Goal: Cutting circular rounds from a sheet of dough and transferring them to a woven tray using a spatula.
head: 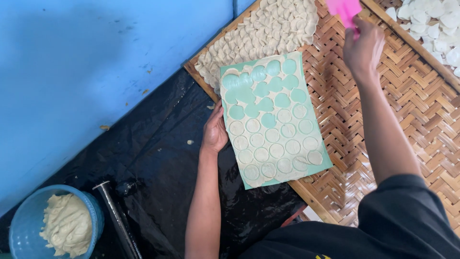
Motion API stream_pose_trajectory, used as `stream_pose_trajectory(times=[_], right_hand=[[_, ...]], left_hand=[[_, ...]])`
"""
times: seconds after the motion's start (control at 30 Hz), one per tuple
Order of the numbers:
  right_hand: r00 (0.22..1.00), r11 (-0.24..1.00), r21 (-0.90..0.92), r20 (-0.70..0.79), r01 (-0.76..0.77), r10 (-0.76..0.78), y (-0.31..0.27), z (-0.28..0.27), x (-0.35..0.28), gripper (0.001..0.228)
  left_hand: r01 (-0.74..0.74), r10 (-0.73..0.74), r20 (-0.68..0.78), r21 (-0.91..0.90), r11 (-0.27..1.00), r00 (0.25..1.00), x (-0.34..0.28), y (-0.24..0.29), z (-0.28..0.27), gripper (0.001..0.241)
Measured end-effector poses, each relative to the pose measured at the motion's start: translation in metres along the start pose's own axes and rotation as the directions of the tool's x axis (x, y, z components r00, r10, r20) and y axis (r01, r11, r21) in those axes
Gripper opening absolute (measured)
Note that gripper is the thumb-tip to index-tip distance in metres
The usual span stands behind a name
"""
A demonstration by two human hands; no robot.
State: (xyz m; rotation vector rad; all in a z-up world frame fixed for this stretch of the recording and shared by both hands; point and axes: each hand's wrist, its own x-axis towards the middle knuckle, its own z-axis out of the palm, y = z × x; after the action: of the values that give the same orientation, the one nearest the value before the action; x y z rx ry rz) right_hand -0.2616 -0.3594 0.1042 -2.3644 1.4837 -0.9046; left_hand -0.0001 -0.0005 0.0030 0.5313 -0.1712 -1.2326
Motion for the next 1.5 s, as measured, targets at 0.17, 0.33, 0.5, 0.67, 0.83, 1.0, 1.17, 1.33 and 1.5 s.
stream_pose_trajectory(times=[0.17,0.33,0.5,0.67,0.83,1.0,1.17,1.33,1.5], right_hand=[[0.958,0.957,0.238,0.189,0.167,-0.214,-0.074,-0.049,-0.112,0.026],[0.865,0.924,0.324,0.383,0.201,-0.323,-0.105,-0.079,-0.184,0.029],[0.844,0.943,0.184,0.422,0.278,-0.331,-0.113,-0.097,-0.214,0.025],[0.858,0.963,0.121,0.436,0.243,-0.271,-0.113,-0.101,-0.222,0.026],[0.859,0.968,0.095,0.447,0.232,-0.25,-0.111,-0.096,-0.223,0.026],[0.846,0.956,0.146,0.446,0.255,-0.293,-0.11,-0.096,-0.219,0.026],[0.832,0.95,0.171,0.458,0.263,-0.313,-0.097,-0.083,-0.218,0.026],[0.804,0.936,0.307,0.506,0.171,-0.313,-0.082,-0.074,-0.216,0.027],[0.685,0.871,0.406,0.719,-0.276,-0.118,-0.057,-0.062,-0.22,0.032]], left_hand=[[-0.003,0.003,-0.009,-0.009,1.0,1.0,0.001,-0.002,-0.004,0.05],[-0.01,0.01,-0.005,-0.002,1.0,1.0,0.004,-0.004,-0.008,0.05],[0.009,-0.009,-0.012,-0.002,1.0,1.0,-0.001,0.001,0.002,0.05],[0.0,0.0,-0.004,0.002,1.0,1.0,0.0,-0.002,-0.002,0.049],[-0.001,0.001,0.027,-0.023,1.0,1.0,0.001,-0.002,-0.004,0.049],[0.011,-0.008,0.044,-0.059,0.998,0.999,0.002,-0.003,-0.007,0.051],[0.015,-0.014,0.021,-0.052,0.999,1.0,0.001,-0.002,-0.006,0.052],[0.018,-0.016,0.032,-0.042,0.999,0.999,0.001,-0.001,-0.004,0.052],[0.026,-0.026,0.002,-0.02,0.999,1.0,-0.001,0.001,0.001,0.053]])
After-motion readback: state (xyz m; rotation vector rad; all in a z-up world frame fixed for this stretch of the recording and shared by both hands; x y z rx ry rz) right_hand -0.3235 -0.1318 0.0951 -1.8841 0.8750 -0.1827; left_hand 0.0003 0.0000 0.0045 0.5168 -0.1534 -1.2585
